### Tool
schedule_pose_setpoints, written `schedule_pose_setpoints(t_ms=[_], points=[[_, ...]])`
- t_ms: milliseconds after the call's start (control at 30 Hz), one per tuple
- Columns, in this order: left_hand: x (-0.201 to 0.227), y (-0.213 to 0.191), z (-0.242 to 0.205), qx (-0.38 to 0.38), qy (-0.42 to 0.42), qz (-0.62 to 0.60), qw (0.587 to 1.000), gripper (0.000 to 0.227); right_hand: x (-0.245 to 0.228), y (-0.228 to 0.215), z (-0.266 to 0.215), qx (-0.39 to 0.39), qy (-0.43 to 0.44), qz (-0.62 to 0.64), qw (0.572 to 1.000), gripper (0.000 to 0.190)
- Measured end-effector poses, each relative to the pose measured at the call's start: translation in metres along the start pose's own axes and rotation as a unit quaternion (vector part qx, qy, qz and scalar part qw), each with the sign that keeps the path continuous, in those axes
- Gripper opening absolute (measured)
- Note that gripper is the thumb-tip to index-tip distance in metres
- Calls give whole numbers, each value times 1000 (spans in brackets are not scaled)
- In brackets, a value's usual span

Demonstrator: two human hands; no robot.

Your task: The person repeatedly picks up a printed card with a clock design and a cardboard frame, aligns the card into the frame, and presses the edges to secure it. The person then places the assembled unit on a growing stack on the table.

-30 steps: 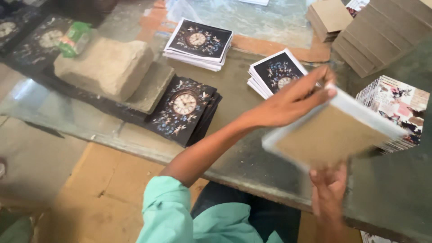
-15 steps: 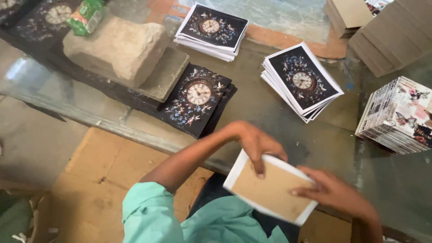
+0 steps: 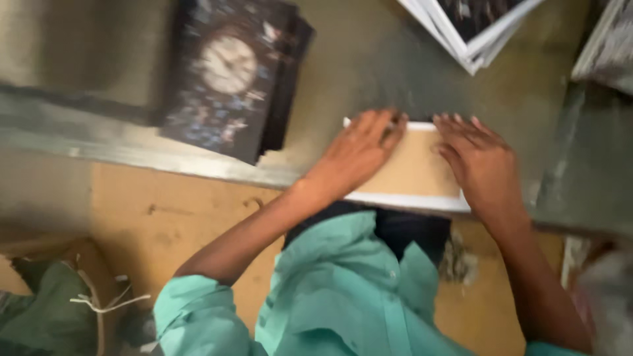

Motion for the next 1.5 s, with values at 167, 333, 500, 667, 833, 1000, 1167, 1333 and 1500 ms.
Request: schedule_pose_setpoints(t_ms=[167, 333, 500, 667, 833, 1000, 1167, 1333, 1500], points=[[0, 5, -8, 17, 21, 40, 999, 49, 1, 8, -7, 4, 8, -27, 1000, 31], [6, 9, -8, 12, 13, -22, 1000, 44, -15, 15, -10, -46, 25, 4, 999, 40], [-7, 12, -26, 0, 6, -32, 999, 43, -19, 32, -15, -104, 57, -100, 988, 80], [-28, -18, -62, 41, -113, 29, 992, 40, 13, -2, -51, -99, 201, -49, 973, 92], [-6, -31, -28, 98, -118, 13, 988, 56, -39, 24, -27, -55, 123, 15, 991, 106], [4, -10, 13, 63, -147, -32, 987, 52, -49, 37, -28, 7, 148, 67, 987, 117], [37, 1, -20, 74, 33, -151, 985, 85, -46, 33, -42, 37, 163, 74, 983, 109], [53, -4, -64, 25, 25, -176, 984, 73, -66, 23, -47, 72, 161, 88, 980, 101], [9, 6, -37, -146, -203, -236, 939, 58, -67, 19, -38, 75, 142, 95, 982, 92]])
Point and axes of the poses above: each hand's wrist, its own z-axis towards the middle knuckle, its own y-axis out of the palm, x = y × z, the point moved 6 cm from there along z, towards the middle knuckle, and after that the axes turned 13 degrees about -x, right-handed, at the moved point
